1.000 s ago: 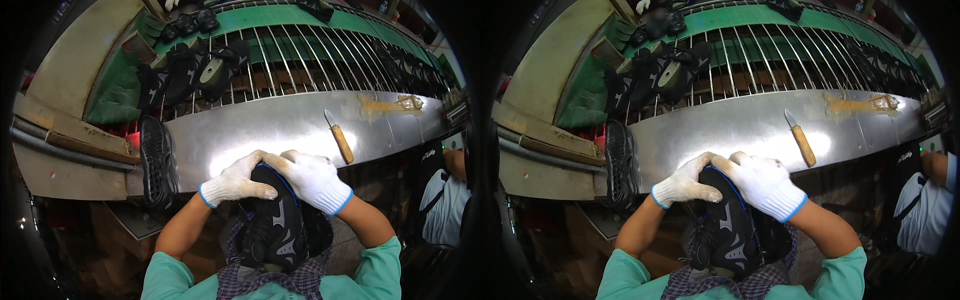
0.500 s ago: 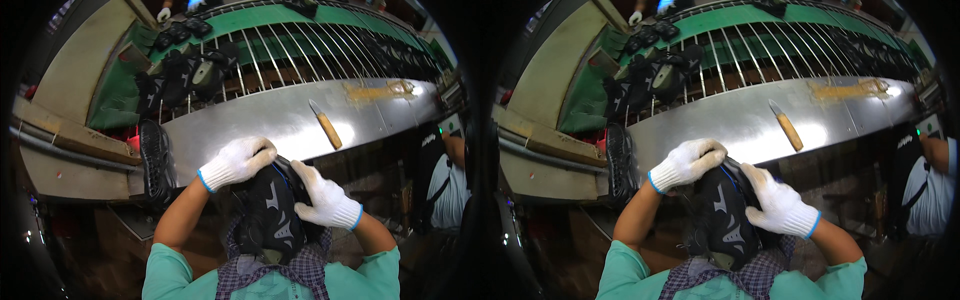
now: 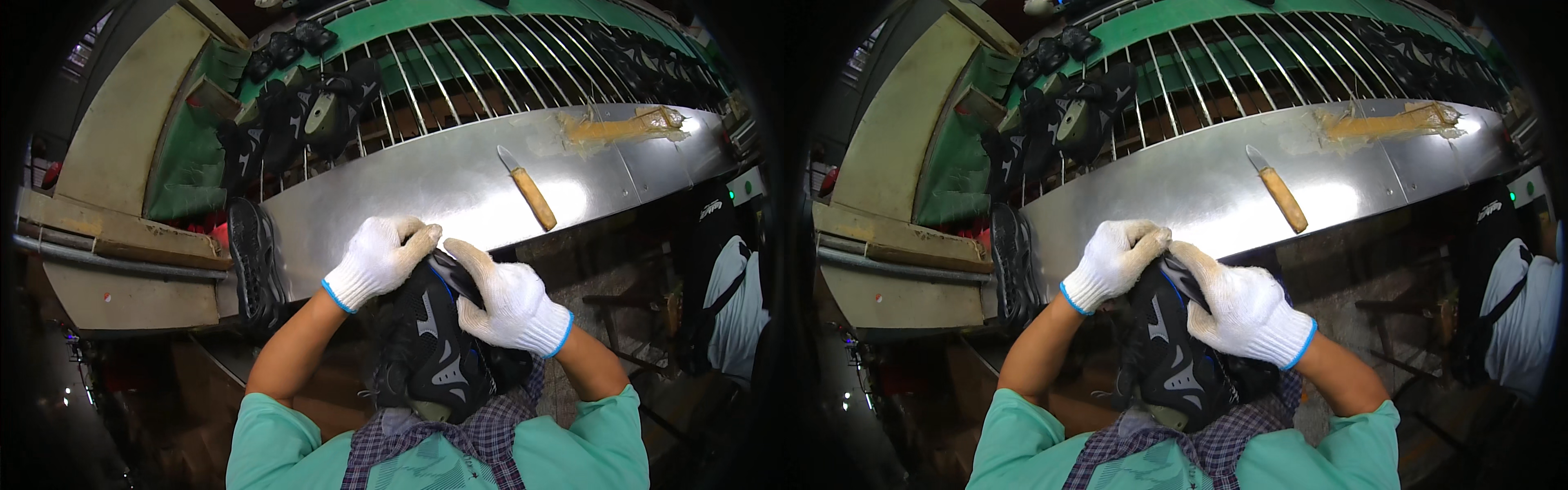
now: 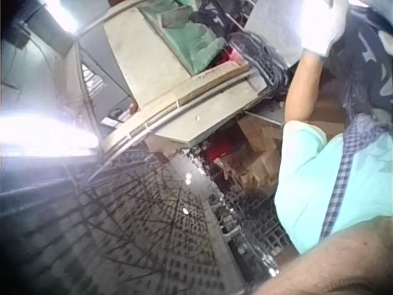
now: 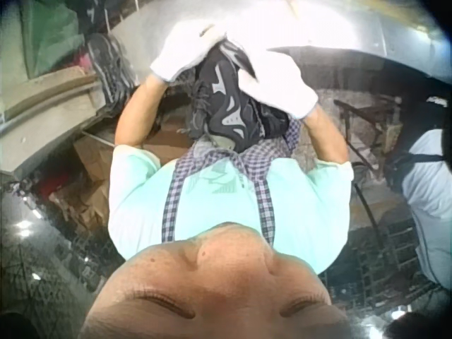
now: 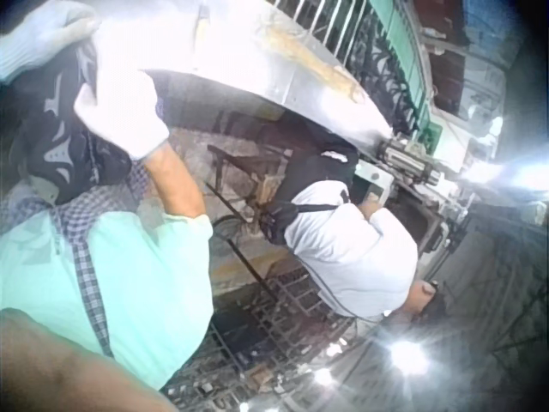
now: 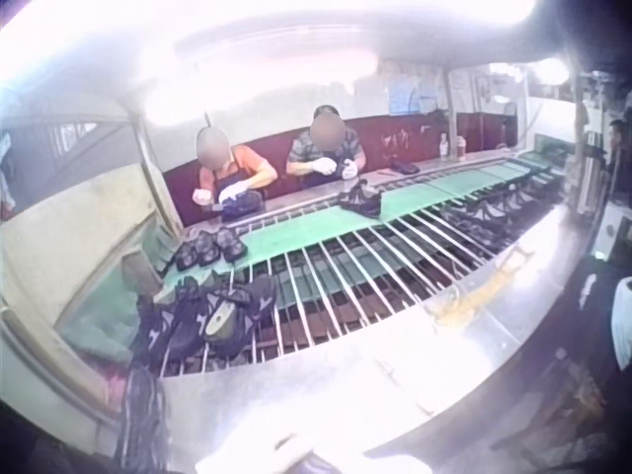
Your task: The person uses a small knife to trim material from the edges of several shoes and soles, rubs parts of the shoes with their gloved hands, and places them onto a conveyor belt.
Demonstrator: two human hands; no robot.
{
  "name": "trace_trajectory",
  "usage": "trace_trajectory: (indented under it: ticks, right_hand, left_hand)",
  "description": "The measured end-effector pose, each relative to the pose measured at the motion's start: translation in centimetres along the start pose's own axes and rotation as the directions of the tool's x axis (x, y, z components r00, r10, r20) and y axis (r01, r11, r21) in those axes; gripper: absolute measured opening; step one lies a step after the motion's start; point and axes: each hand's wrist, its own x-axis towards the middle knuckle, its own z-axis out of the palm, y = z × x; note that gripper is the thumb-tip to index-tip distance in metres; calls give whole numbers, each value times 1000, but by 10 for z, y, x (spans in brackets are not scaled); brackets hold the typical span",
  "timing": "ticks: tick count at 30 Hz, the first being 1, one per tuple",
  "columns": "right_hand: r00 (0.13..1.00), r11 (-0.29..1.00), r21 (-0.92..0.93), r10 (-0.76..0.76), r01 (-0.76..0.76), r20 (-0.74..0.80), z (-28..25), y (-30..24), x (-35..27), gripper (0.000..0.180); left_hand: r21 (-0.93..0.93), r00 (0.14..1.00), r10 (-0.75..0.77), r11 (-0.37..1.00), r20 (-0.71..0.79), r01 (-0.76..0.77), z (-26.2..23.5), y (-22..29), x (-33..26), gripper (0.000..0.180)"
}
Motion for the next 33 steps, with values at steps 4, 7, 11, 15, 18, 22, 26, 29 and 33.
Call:
trace_trajectory:
  ticks: [4, 7, 11, 15, 18, 22, 26, 29, 33]
  right_hand:
    - [991, 993, 13, -114, 115, -71, 6, 5, -10, 66]
    - [997, 998, 26, -63, 62, 40, -2, -1, -23, 56]
    - [997, 979, 196, -49, 60, -59, 6, 4, -48, 46]
    - [997, 994, 75, -71, 74, -42, 7, -2, -47, 43]
    - [993, 998, 3, -63, 63, 97, -11, -8, -36, 40]
    - [996, 988, 141, -68, 58, 64, -18, 1, -4, 43]
    - [1000, 931, 364, 0, 6, -17, -18, -12, 39, 57]
    - [992, 957, 291, -50, 15, 114, -25, -28, 83, 62]
    - [990, 913, 405, -93, 42, 108, -17, -49, 77, 64]
  left_hand:
    - [-75, 999, -44, 996, 7, 44, 6, -11, 0, 42]
    - [-83, 999, -53, 995, -14, 51, 8, -6, -2, 43]
    - [-133, 998, -45, 990, -39, 39, 12, -5, -4, 41]
    - [-269, 990, -22, 963, -142, -17, 23, -12, -5, 41]
    - [-521, 951, -88, 850, -297, -84, 37, -28, -10, 48]
    - [-913, 910, -338, 396, -242, -96, 57, -55, -26, 61]
    - [-844, 913, -153, 462, -377, -271, 41, -15, -29, 56]
    - [-812, 887, -16, 411, -461, -415, 32, 2, -37, 50]
    - [-681, 811, 58, 508, -583, -526, 5, 28, -64, 49]
